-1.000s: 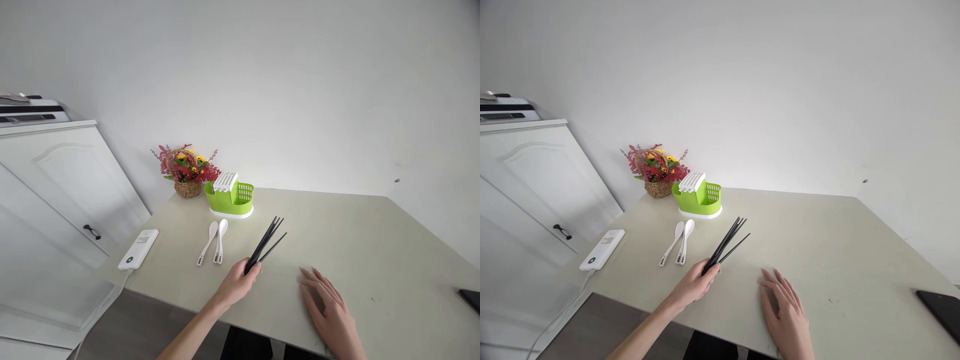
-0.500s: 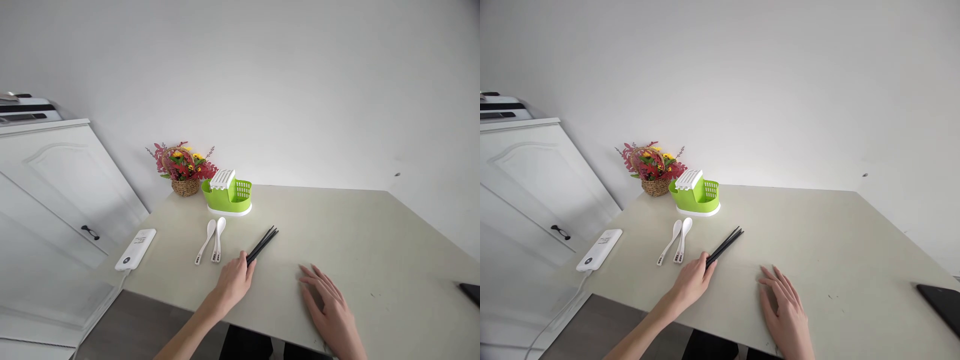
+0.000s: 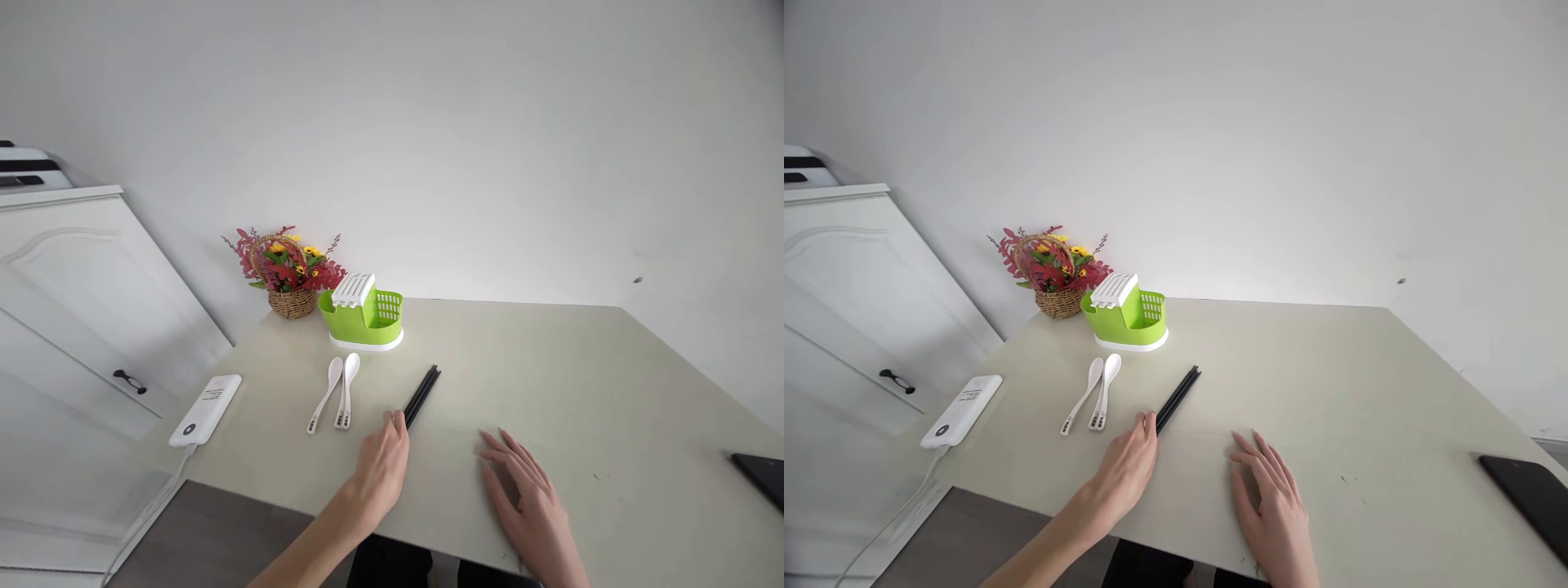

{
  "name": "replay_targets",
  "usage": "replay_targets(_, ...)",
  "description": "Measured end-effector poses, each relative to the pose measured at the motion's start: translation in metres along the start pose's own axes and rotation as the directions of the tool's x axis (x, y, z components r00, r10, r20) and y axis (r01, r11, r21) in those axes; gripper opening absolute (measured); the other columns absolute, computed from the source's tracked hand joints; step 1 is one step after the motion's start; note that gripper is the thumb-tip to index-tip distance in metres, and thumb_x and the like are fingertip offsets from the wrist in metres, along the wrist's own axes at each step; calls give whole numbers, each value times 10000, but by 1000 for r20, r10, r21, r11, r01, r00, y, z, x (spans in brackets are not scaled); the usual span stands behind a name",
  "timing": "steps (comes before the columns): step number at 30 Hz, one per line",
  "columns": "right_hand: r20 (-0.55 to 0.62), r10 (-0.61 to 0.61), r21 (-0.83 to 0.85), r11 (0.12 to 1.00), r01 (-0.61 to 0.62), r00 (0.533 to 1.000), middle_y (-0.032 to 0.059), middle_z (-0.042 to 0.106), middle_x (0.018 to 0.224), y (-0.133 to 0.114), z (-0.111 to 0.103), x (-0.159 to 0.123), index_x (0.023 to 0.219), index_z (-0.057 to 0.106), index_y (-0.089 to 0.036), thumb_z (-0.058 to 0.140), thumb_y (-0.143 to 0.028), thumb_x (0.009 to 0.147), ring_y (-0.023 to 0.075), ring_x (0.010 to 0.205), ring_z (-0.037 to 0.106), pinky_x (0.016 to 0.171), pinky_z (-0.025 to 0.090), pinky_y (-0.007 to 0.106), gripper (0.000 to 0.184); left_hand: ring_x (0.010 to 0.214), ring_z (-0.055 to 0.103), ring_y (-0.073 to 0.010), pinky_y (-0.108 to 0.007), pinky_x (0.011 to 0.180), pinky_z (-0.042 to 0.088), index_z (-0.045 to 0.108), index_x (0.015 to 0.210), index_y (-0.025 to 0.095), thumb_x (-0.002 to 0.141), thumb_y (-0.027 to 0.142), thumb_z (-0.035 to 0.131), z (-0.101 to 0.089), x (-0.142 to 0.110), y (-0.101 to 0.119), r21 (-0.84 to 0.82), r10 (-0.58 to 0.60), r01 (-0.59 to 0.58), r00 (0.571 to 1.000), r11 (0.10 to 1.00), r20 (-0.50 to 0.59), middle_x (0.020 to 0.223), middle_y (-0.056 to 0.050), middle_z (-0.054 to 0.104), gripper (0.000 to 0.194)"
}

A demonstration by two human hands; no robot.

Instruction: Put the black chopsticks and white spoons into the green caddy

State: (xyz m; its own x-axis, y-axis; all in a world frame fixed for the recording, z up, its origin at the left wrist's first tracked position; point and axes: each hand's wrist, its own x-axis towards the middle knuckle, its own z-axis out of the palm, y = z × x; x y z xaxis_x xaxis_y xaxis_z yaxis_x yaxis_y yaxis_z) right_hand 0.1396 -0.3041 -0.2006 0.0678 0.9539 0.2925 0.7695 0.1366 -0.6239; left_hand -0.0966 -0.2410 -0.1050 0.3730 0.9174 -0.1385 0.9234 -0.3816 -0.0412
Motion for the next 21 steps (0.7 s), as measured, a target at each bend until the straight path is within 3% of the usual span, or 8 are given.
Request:
replay_targets(5,-19,-4,-2,1000,4,1000,15,635,1460,-2,-1,0,1173,709,-301,478,-461,1022,311,1479,447,1131,488,565,319,796,702,-296,-362,656,552,551,1348,55,733,-36,636,-1,4,11,74,3,-5,1000,997,24,1018,-188,663,628)
replay_targets(9,-13,-14,-18,1000,14,1000,6,632,1463,0,-1,1,1181,704,-311,485,-467,1019,311,1472,458,1107,514,560,314,841,676,-300,-402,739,543,602,1242,87,840,17,550,5,6,14,54,23,-20,998,998,-57,976,-171,667,411)
replay_targets(13,-26,-25,-20,999,24,999,25,648,1443,-2,0,1,1160,715,-301,493,-469,1013,323,1456,478,1102,519,558,315,849,659,-285,-394,762,519,593,1266,128,965,159,497,10,3,9,-72,-13,4,992,997,-126,979,-154,671,317)
replay_targets(18,-61,21,21,1000,-19,998,14,631,1463,-10,0,-1,1166,699,-302,449,-464,1037,312,1485,434,1144,469,574,325,937,652,-321,-466,873,510,597,1290,138,1024,482,502,5,-4,-3,-95,-21,2,979,996,-201,1054,-154,668,445)
replay_targets(21,-12,28,19,999,-28,1000,0,615,1482,-5,0,-2,1188,697,-312,468,-480,1027,324,1488,428,1124,488,584,327,999,643,-325,-476,917,499,601,1297,135,1043,558,419,-3,-4,-20,-117,-73,41,954,992,-290,1112,-166,659,526)
